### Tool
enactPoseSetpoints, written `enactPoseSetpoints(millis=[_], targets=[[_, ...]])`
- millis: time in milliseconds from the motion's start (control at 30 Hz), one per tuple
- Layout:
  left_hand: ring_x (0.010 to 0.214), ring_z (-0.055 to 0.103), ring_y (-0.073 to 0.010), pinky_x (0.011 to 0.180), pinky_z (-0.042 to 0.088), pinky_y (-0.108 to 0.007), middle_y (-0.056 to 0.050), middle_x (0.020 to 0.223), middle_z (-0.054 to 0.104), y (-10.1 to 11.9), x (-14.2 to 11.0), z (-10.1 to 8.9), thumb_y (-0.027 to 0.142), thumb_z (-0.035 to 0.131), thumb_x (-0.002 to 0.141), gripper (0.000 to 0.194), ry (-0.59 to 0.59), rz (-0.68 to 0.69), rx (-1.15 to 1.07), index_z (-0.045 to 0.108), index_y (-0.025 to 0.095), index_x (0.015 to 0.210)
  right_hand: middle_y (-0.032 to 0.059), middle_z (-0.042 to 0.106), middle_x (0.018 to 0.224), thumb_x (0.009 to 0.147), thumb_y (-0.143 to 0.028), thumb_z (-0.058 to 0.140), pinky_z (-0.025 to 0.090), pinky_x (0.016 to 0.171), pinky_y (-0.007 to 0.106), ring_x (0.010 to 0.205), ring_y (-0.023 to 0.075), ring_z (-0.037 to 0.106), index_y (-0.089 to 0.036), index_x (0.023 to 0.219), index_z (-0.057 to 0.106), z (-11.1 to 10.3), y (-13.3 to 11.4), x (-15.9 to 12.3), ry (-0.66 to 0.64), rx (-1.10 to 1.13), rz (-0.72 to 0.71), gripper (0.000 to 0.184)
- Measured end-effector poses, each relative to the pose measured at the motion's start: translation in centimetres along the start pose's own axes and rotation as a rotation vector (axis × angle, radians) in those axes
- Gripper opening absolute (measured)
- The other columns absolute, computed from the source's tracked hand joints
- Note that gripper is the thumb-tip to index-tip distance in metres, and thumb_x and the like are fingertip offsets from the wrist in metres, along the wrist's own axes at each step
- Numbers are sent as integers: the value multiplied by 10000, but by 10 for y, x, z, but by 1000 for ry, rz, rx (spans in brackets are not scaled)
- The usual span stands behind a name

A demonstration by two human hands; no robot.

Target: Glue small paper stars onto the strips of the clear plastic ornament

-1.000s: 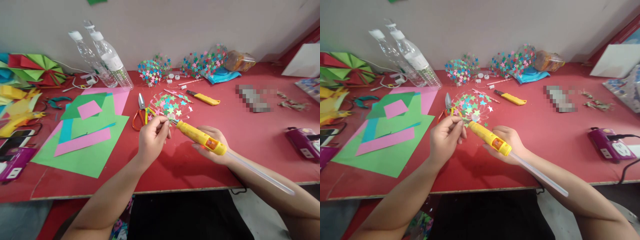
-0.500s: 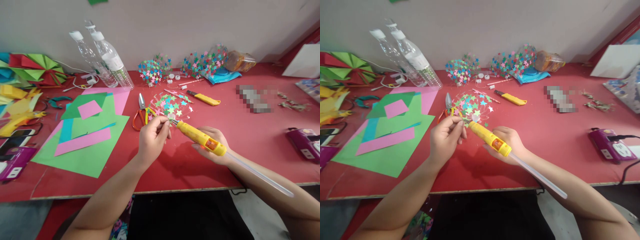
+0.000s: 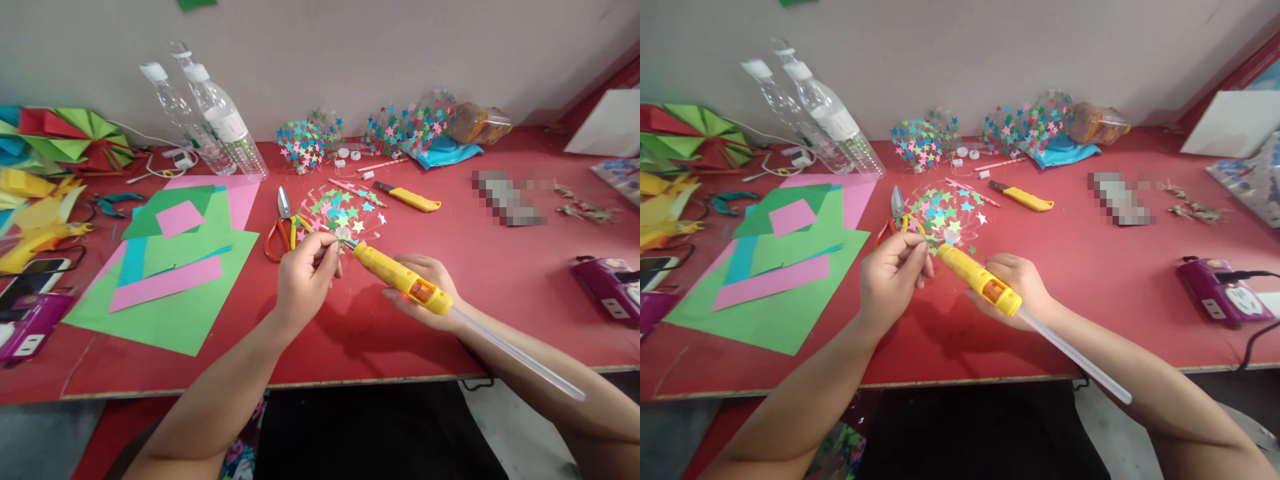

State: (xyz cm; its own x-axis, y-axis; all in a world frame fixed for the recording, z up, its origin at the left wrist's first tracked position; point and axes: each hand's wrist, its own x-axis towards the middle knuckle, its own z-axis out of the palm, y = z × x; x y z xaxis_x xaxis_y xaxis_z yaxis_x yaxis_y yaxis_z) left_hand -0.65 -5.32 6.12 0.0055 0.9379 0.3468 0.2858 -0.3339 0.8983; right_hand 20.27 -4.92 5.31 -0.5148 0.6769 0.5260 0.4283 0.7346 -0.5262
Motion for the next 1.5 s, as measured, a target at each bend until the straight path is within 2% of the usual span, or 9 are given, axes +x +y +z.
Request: enactPoseSetpoints(millis=[633, 1333, 1433, 1500], targets=[[413, 485, -45, 436, 397, -150, 59, 539, 571, 0, 0, -1, 187, 507, 930, 123, -11, 5, 21, 561, 187, 819, -32, 444, 581, 885, -272, 544, 342, 516, 248, 512, 103, 417, -222, 672, 427, 0, 1, -1, 14, -47, -85, 248], [411, 486, -42, 444, 406, -144, 58, 532, 572, 1, 1, 0, 188, 510, 925, 118, 5, 35, 56, 558, 176, 817, -37, 427, 568, 912, -338, 530, 319, 506, 238, 501, 93, 390, -217, 639, 427, 0, -1, -1, 10, -69, -41, 315], [418, 500, -49, 457, 412, -153, 57, 533, 576, 2, 0, 0, 194, 505, 931, 130, 12, 67, 100, 558, 179, 813, -40, 420, 564, 909, -331, 530, 319, 508, 240, 499, 93, 389, -220, 631, 413, -1, -2, -1, 13, -67, -46, 322], [432, 515, -54, 481, 417, -163, 58, 534, 578, 1, 0, -1, 198, 501, 936, 134, 29, 136, 197, 565, 179, 820, -40, 419, 568, 903, -314, 534, 320, 508, 240, 499, 92, 390, -220, 631, 411, -1, -2, 0, 15, -61, -49, 313]])
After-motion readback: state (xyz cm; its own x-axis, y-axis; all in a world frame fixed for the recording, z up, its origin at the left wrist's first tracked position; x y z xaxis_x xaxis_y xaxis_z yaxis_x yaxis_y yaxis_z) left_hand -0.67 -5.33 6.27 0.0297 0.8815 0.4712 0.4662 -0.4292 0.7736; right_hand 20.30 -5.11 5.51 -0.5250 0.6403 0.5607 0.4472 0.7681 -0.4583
